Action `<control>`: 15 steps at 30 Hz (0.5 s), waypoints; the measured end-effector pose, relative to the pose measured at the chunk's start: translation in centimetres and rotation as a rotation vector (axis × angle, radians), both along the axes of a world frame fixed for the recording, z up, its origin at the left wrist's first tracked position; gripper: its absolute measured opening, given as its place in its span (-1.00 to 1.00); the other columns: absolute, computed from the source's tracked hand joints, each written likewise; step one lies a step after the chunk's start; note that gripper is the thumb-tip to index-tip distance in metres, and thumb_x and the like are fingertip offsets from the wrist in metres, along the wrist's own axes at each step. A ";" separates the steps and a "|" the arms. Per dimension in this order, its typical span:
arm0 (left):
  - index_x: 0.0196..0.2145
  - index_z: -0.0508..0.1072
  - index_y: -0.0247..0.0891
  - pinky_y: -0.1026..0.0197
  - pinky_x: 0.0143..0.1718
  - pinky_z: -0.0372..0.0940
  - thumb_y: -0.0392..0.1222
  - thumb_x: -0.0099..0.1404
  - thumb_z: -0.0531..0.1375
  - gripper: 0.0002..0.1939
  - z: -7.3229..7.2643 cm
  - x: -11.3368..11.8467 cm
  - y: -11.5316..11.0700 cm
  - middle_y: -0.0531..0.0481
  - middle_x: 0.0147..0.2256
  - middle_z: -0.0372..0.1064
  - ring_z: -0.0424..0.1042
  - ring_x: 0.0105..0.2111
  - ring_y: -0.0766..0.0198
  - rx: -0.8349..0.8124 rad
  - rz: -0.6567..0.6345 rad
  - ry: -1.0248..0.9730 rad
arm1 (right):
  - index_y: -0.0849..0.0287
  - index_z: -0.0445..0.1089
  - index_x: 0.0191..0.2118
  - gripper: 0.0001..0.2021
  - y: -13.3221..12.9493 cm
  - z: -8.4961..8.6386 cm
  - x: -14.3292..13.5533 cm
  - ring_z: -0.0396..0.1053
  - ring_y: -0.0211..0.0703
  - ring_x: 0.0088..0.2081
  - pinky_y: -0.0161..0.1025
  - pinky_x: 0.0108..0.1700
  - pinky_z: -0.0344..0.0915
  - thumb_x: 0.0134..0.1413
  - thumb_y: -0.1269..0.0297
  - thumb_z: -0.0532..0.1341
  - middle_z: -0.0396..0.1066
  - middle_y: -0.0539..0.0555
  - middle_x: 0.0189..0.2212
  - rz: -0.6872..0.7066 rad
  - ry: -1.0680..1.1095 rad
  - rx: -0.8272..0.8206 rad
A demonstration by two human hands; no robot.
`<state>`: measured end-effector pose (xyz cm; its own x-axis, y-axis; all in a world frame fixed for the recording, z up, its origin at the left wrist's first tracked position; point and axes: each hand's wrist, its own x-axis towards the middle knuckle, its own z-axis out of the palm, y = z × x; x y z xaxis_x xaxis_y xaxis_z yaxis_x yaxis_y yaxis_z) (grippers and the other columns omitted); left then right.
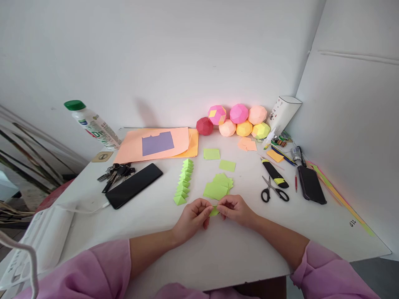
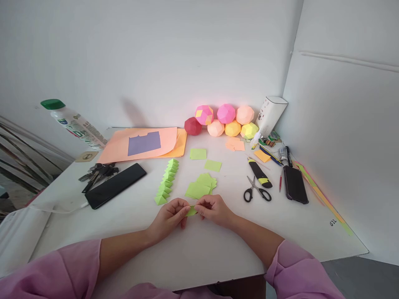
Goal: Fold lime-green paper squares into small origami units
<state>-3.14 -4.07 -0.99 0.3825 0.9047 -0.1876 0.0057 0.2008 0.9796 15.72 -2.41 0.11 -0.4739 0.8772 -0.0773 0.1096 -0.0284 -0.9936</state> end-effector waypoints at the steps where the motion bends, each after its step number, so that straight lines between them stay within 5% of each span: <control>1: -0.40 0.24 -0.26 0.37 -0.61 0.10 0.04 0.20 0.13 -0.70 0.0 0.0 0.0 0.17 -0.69 0.27 0.22 -0.69 0.43 0.001 -0.004 -0.006 | 0.25 0.33 -0.43 -0.79 0.0 0.0 0.0 0.26 -0.34 -0.60 -0.38 -0.55 0.17 0.04 0.18 0.20 0.30 -0.05 -0.63 -0.024 0.012 -0.012; 15: -0.48 0.16 -0.23 0.35 -0.59 0.09 0.02 0.24 0.10 -0.70 0.7 0.0 0.1 0.13 -0.65 0.34 0.26 -0.66 0.41 0.032 0.074 -0.050 | 0.20 0.26 -0.32 -0.84 0.0 0.0 -0.1 0.33 -0.27 -0.63 -0.32 -0.59 0.28 0.13 0.21 0.13 0.36 -0.05 -0.68 -0.141 0.203 0.022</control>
<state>-3.12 -4.00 -0.28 0.3230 0.9358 -0.1409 -0.0570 0.1679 0.9842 15.66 -2.37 0.16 -0.3506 0.9361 0.0270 -0.0961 -0.0072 -0.9953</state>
